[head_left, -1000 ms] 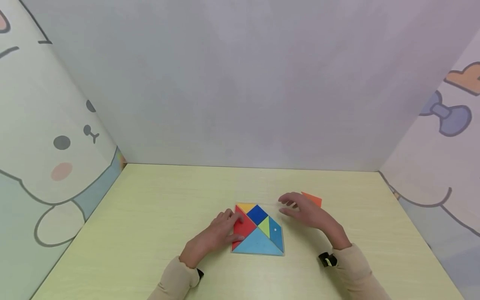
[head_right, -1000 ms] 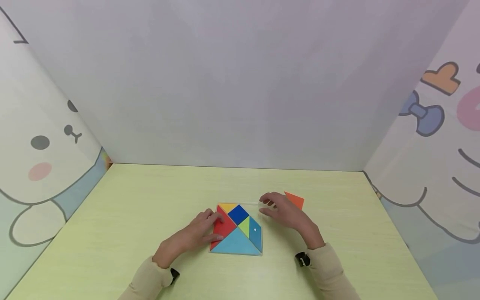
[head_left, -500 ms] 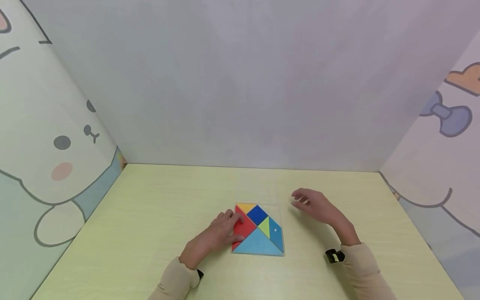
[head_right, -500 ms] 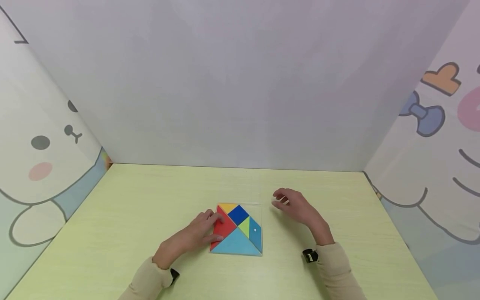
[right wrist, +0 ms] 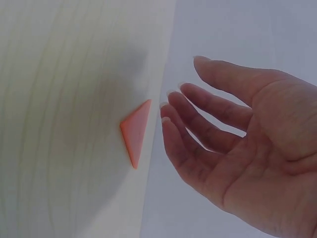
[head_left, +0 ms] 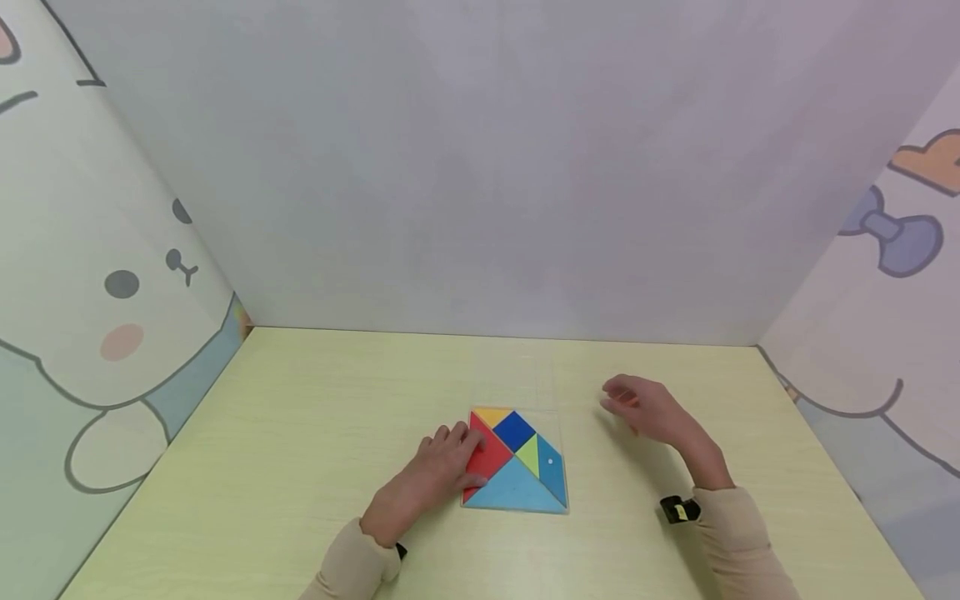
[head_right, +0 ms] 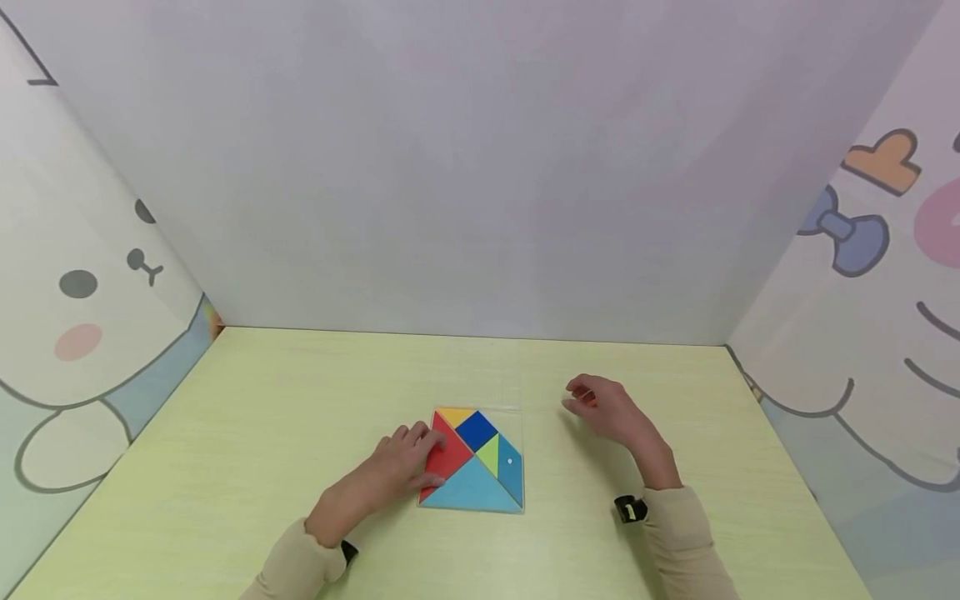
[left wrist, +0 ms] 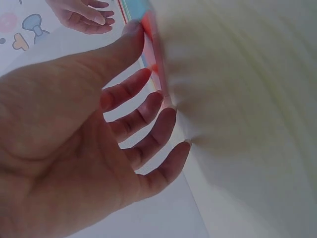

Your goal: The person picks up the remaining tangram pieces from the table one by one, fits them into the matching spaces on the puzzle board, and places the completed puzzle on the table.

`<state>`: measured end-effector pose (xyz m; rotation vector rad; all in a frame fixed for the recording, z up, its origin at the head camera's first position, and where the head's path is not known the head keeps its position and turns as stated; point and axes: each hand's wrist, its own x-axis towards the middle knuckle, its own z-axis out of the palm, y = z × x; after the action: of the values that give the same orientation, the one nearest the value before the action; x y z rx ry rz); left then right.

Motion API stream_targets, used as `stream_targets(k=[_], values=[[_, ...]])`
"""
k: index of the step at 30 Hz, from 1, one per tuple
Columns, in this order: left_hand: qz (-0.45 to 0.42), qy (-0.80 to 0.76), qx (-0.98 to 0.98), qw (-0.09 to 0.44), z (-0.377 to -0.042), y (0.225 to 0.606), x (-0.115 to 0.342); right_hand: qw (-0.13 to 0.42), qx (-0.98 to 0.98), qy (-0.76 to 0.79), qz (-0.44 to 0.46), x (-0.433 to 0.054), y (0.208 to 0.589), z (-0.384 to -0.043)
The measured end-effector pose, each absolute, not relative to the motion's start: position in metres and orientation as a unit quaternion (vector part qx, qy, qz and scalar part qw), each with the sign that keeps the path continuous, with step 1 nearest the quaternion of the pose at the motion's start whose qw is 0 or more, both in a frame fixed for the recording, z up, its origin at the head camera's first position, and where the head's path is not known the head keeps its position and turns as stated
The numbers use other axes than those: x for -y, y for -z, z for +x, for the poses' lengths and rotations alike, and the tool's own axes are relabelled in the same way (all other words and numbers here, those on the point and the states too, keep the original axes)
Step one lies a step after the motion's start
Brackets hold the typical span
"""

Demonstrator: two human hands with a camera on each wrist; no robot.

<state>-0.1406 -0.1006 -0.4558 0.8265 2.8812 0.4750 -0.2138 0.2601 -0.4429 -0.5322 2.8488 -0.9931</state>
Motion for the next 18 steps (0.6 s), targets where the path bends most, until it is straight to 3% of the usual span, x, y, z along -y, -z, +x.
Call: stream_targets(k=[18], values=[[0.264, -0.154, -0.95, 0.06, -0.14, 0.456, 0.1, 0.04, -0.935, 0.32, -0.147, -0.276, 0.445, -0.213]])
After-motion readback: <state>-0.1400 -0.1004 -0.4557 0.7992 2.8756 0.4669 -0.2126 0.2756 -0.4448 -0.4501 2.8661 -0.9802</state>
